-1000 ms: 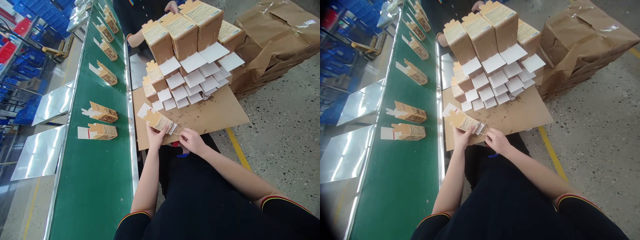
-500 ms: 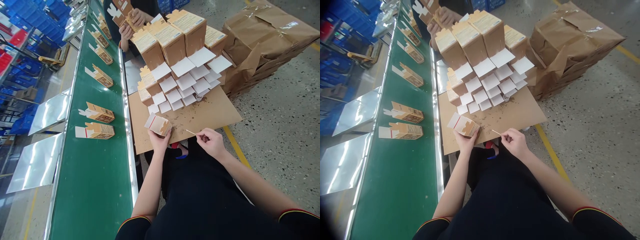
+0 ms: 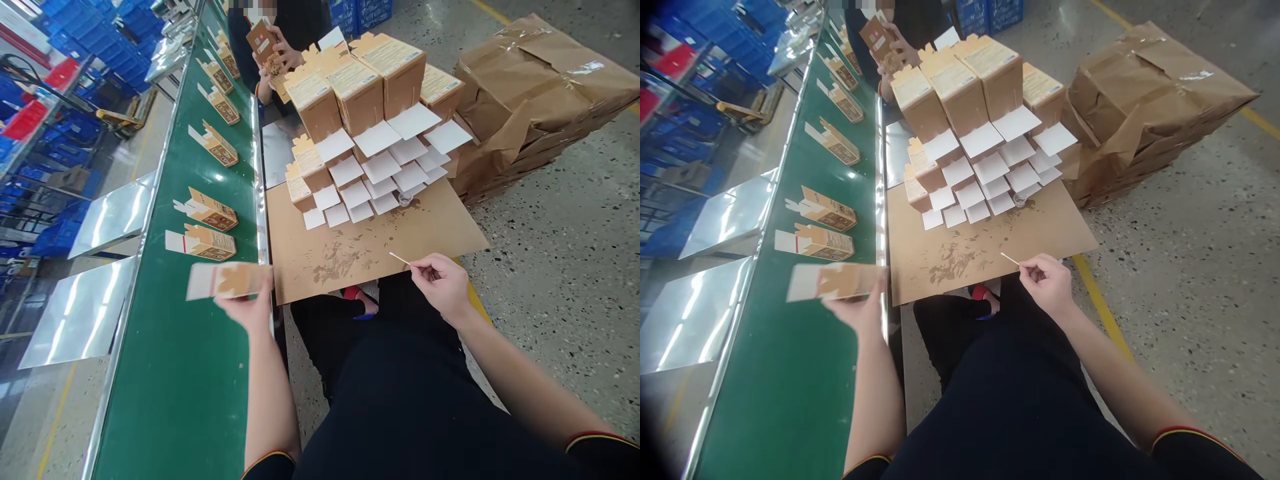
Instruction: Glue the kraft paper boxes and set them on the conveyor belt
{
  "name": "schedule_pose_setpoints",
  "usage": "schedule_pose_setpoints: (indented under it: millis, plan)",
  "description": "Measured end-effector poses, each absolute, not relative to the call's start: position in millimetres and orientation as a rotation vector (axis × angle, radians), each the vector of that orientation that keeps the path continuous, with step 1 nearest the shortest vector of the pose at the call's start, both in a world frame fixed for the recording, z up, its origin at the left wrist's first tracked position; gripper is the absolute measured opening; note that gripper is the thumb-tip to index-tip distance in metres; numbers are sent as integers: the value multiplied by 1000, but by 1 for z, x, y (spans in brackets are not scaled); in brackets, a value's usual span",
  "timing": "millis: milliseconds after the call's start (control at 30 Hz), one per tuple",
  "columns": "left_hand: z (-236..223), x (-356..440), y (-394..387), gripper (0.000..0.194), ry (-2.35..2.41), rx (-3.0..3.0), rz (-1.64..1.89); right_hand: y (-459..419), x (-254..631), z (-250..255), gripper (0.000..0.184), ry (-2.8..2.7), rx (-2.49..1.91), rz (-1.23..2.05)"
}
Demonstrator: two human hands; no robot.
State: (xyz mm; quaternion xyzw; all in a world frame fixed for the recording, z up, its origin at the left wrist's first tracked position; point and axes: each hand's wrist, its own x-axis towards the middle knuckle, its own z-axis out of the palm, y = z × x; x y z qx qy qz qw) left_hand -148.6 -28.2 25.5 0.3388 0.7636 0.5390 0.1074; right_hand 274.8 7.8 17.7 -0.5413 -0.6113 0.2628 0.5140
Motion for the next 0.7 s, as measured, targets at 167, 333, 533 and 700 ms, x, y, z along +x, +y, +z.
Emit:
schedule_pose_setpoints:
  millis: [167, 333, 533, 700]
  plan:
    - [30, -244, -81, 96, 2613, 646, 1657, 19, 271, 17, 17, -1479, -1256, 634]
    - [25, -231, -99, 98, 2616, 482, 1612, 33, 273, 19, 16, -1528, -1251, 586]
    - [37, -174, -92, 59, 2764, 983, 1877, 78, 312, 34, 13, -1645, -1304, 308]
    - [58, -143, 21, 45, 2115, 1180, 2014, 134, 333, 44, 18, -1867, -1411, 247]
